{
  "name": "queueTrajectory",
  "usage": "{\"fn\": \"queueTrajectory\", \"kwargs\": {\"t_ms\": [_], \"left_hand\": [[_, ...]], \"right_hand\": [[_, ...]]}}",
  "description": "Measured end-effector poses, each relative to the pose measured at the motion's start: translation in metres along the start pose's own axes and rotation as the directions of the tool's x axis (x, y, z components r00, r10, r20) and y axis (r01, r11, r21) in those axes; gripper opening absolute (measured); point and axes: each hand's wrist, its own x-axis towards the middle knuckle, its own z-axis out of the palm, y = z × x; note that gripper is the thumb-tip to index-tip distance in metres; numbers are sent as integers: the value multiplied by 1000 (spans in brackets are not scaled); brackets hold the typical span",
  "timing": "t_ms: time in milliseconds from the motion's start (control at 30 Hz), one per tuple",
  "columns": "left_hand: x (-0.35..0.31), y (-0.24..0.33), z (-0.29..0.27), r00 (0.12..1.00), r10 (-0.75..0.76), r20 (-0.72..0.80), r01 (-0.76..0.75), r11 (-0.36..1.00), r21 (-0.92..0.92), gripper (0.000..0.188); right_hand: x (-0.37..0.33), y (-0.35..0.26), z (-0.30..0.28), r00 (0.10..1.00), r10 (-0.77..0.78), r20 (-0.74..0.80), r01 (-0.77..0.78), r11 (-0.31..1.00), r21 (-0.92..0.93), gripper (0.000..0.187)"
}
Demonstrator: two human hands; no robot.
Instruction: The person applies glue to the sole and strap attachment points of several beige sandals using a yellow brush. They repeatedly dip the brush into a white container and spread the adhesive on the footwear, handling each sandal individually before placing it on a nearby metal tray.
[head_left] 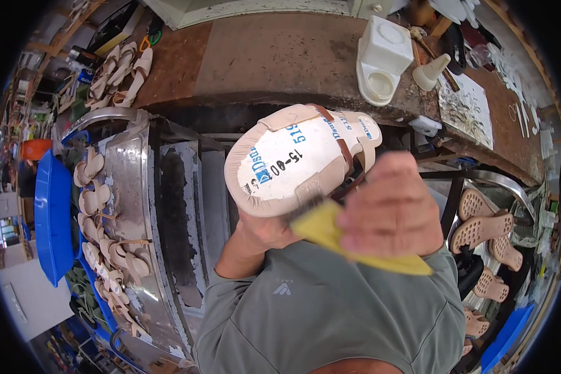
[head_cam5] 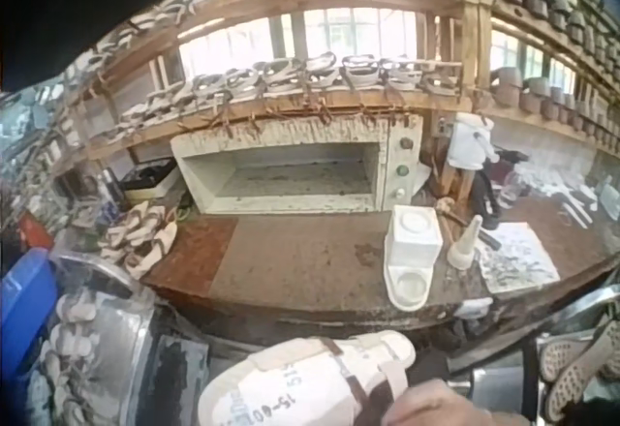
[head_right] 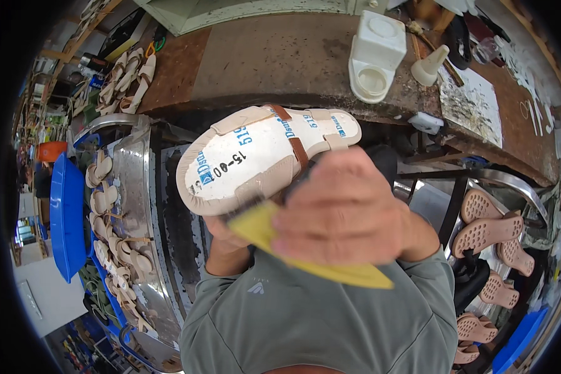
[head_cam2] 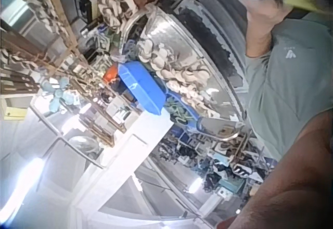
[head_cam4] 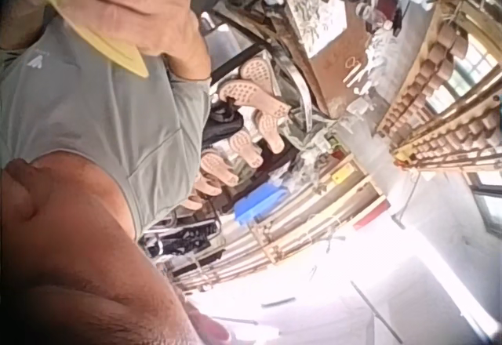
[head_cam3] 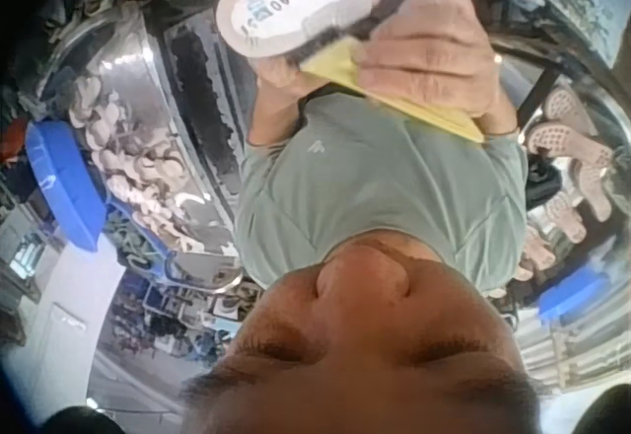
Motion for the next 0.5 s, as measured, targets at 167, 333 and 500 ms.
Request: {"fn": "queueTrajectory", "kwargs": {"t_ms": [167, 333, 500], "left_hand": [[13, 7, -9, 999, 0, 53, 1, 1000, -21, 36], [7, 0, -7, 1000, 1, 30, 4, 987, -159, 34], [7, 3, -6, 998, -63, 31, 68, 983, -170, 34]], "right_hand": [[-4, 6, -2, 996, 22, -90, -24, 999, -22, 15], [-11, 12, -1, 962, -131, -241, 144, 989, 37, 18], [-12, 16, -14, 984, -113, -138, 126, 988, 88, 18]]}}
